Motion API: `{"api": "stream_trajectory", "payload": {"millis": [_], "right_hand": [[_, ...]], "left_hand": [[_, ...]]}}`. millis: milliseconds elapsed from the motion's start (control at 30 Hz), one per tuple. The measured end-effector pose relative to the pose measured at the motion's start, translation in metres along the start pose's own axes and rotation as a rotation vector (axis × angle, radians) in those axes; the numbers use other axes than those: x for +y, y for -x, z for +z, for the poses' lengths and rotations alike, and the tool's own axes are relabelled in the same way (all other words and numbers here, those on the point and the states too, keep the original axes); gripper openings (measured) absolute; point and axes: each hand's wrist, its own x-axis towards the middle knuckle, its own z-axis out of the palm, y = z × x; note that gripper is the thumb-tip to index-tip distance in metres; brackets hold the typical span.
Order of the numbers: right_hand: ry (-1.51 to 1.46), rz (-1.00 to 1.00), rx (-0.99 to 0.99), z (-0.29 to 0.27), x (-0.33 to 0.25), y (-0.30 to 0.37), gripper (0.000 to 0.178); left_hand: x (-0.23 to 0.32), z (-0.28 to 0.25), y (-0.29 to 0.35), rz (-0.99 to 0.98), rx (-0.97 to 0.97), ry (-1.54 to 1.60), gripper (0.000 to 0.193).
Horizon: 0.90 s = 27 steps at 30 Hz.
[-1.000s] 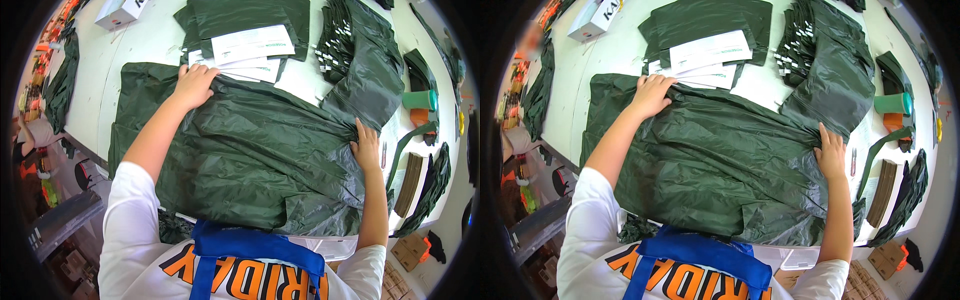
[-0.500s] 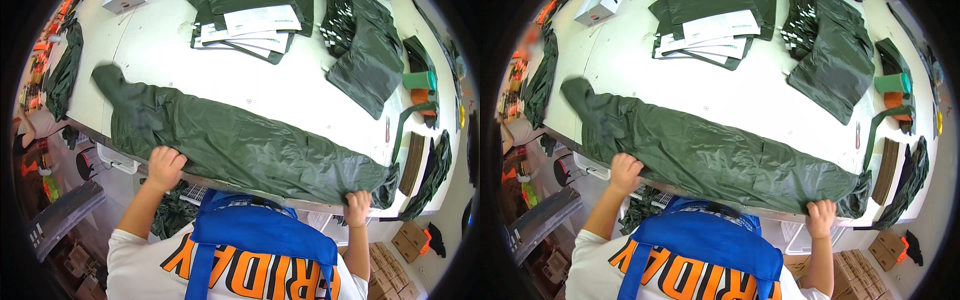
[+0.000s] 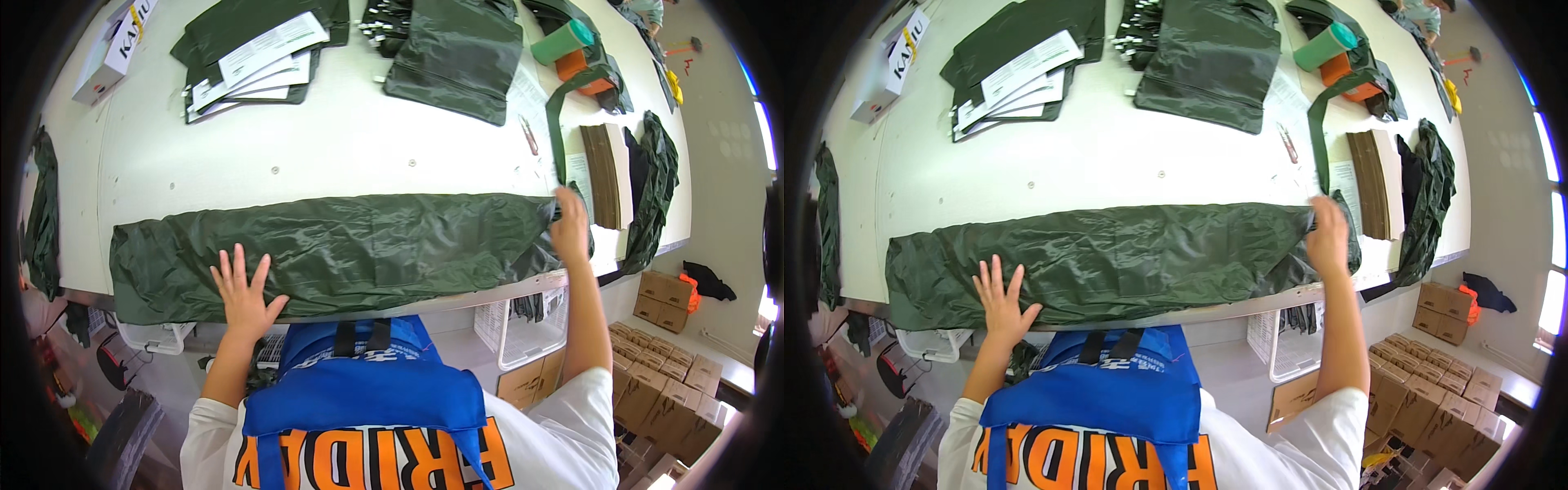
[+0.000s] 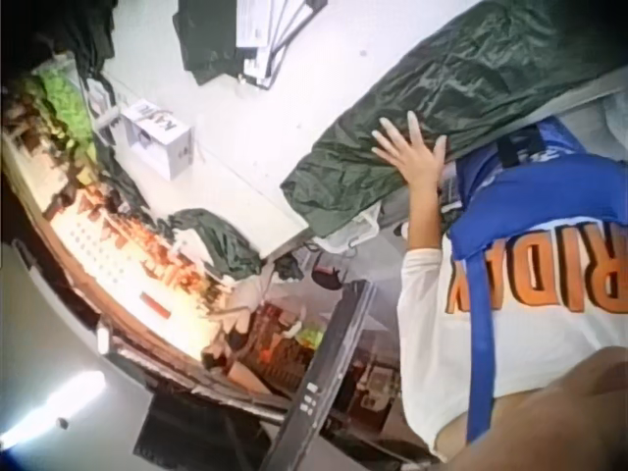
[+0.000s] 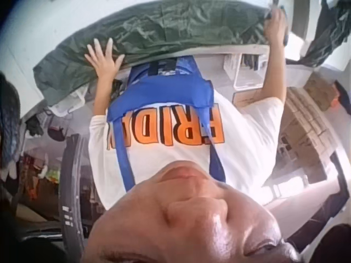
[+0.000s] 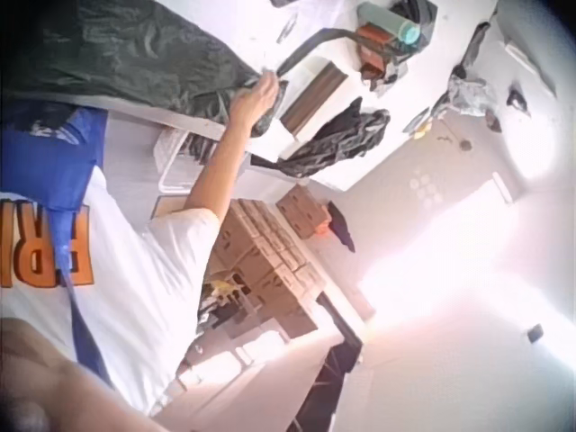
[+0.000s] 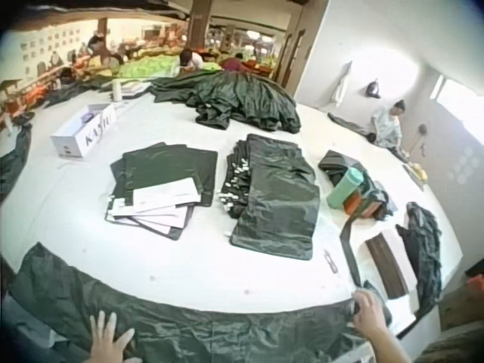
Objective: The person folds a large green jacket on a table, aligning edges and smoothing the fabric. The person then folds the jacket into a compact bundle and places it into a small green pouch, securing it before moving to the next item.
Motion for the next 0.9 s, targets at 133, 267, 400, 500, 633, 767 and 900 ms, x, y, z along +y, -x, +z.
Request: {"api": "stream_trajectory", "payload": {"millis": [133,267,400,500,633,767,900], "right_hand": [[0.153,-0.019,-0.269,0.006,0.067,-0.013,0.061],[0.056,-0.073,-0.287,0.018,0.110,-0.035,0.035],[-0.016,0.220,-0.129,0.041,0.129,-0.027,0.035],[-0.007,0.187,-0.040,0.038,0.122,-0.025,0.033],[-0.031,-0.148,0.070,0.012,0.096,-0.026,0.026],[-0.102,-0.131,-0.058,0.023,0.113,-0.027,0.014],[-0.168,0.071,-0.061,0.046,0.120,-0.025,0.013]], "left_hand": [[-0.001,0.007,-0.004,0.007,-0.009,0.002,0.079],[-0.008,0.018,0.000,-0.004,-0.005,0.012,0.080],[-0.003,0.027,-0.006,0.008,0.001,0.014,0.082],[0.000,0.027,-0.010,-0.001,-0.011,0.004,0.082],[-0.004,0.023,-0.011,-0.013,-0.075,0.023,0.079],[-0.023,0.016,-0.012,-0.064,-0.172,0.037,0.073],[-0.020,0.003,-0.028,-0.094,-0.286,0.014,0.068]]}}
